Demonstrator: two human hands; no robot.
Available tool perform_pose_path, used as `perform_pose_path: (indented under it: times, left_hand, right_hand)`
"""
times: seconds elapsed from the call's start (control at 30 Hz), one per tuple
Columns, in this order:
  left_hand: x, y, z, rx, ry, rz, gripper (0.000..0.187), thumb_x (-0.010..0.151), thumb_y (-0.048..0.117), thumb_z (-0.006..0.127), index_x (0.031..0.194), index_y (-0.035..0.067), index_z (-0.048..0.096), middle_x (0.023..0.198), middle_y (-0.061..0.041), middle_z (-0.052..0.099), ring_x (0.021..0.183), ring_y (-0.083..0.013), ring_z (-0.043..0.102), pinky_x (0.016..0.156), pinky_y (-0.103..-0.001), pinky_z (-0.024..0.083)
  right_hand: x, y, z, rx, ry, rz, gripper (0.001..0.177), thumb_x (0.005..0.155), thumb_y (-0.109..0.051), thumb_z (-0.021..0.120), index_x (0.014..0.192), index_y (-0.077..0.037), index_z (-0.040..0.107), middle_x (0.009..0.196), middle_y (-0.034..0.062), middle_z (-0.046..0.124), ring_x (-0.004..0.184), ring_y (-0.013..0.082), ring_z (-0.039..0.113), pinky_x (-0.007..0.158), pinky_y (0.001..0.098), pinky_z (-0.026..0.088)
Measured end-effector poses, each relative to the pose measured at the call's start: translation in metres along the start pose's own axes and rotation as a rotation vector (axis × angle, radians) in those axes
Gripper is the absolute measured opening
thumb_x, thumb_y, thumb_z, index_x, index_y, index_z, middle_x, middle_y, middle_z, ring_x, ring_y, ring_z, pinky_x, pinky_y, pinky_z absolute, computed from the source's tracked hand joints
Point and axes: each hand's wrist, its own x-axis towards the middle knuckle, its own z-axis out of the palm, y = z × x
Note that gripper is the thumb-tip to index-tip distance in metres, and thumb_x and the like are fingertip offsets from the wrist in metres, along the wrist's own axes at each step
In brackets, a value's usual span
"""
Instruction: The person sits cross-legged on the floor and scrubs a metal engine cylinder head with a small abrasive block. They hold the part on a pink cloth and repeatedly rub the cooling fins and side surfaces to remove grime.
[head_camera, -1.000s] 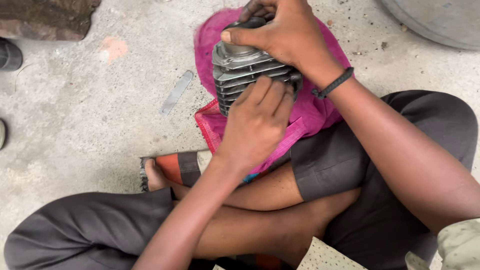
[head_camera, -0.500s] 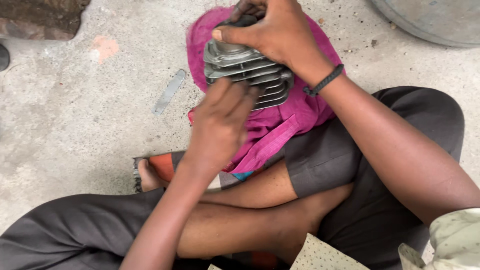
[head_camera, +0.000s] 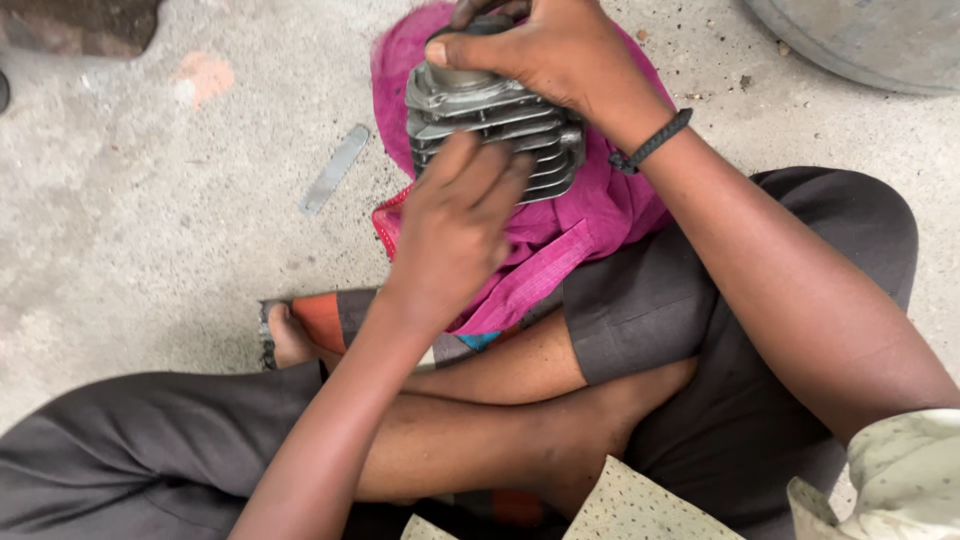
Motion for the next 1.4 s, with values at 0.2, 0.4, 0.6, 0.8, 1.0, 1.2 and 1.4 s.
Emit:
perform_pose_path:
  times: [0.2,0.4,0.6,0.8,1.0,1.2,1.4]
  left_hand:
    - [0.004,-0.003,0.004,-0.004,0.003,0.027,0.053,0.065,0.003,0.072,0.117,-0.011,0.068,0.11,-0.016,0.061,0.102,-0.0312,0.057,0.09,-0.041,0.054]
    - [0.006,-0.005,0.006,-0.011,0.034,-0.009,0.052,0.065,-0.003,0.068,0.117,-0.009,0.07,0.106,-0.014,0.062,0.102,-0.0314,0.056,0.091,-0.04,0.055]
    - [0.006,-0.016,-0.004,-0.027,0.031,-0.028,0.048,0.069,-0.006,0.069,0.117,-0.006,0.072,0.106,-0.013,0.062,0.1,-0.0311,0.055,0.087,-0.041,0.053]
    - [0.015,-0.015,0.013,0.012,0.095,-0.025,0.046,0.072,-0.005,0.068,0.118,-0.006,0.071,0.107,-0.015,0.061,0.104,-0.0325,0.057,0.089,-0.041,0.054]
    - [0.014,-0.021,-0.005,0.048,0.058,-0.036,0.042,0.077,-0.006,0.068,0.119,-0.001,0.072,0.112,-0.011,0.062,0.107,-0.03,0.057,0.091,-0.042,0.053]
    - [0.022,-0.024,0.0,0.007,0.089,-0.037,0.04,0.075,-0.006,0.067,0.115,-0.002,0.071,0.105,-0.012,0.058,0.106,-0.0323,0.056,0.091,-0.043,0.053]
    - [0.018,-0.032,-0.008,-0.004,0.059,-0.015,0.043,0.077,-0.008,0.066,0.119,0.0,0.072,0.109,-0.015,0.058,0.104,-0.0337,0.055,0.088,-0.045,0.051]
  right_hand:
    - [0.003,-0.003,0.001,0.02,-0.02,-0.025,0.043,0.086,-0.042,0.089,0.104,-0.005,0.076,0.095,0.0037,0.076,0.087,0.0112,0.073,0.08,0.0259,0.059]
    - [0.003,-0.008,-0.001,0.073,-0.041,0.051,0.041,0.086,-0.04,0.088,0.102,-0.004,0.075,0.093,0.0045,0.075,0.084,0.0114,0.071,0.077,0.0262,0.058]
    - [0.01,-0.004,-0.002,0.111,-0.06,-0.063,0.041,0.09,-0.037,0.09,0.107,-0.003,0.074,0.099,0.0037,0.076,0.09,0.0107,0.072,0.083,0.025,0.059]
    - [0.007,-0.016,-0.006,0.201,-0.034,0.17,0.04,0.086,-0.038,0.087,0.105,-0.004,0.078,0.096,0.0026,0.079,0.086,0.0097,0.073,0.079,0.0237,0.058]
    - [0.013,-0.015,-0.008,0.151,-0.048,0.141,0.044,0.086,-0.038,0.087,0.108,-0.002,0.076,0.099,0.0057,0.077,0.088,0.0116,0.073,0.079,0.0257,0.058]
    - [0.023,0.006,-0.017,0.305,-0.154,-0.044,0.036,0.098,-0.03,0.079,0.118,0.0,0.073,0.11,0.0059,0.076,0.103,0.014,0.072,0.094,0.0278,0.058]
    - [0.014,0.015,-0.026,0.343,-0.223,-0.064,0.036,0.102,-0.031,0.067,0.119,-0.001,0.073,0.108,0.0064,0.075,0.099,0.0137,0.07,0.092,0.0287,0.055]
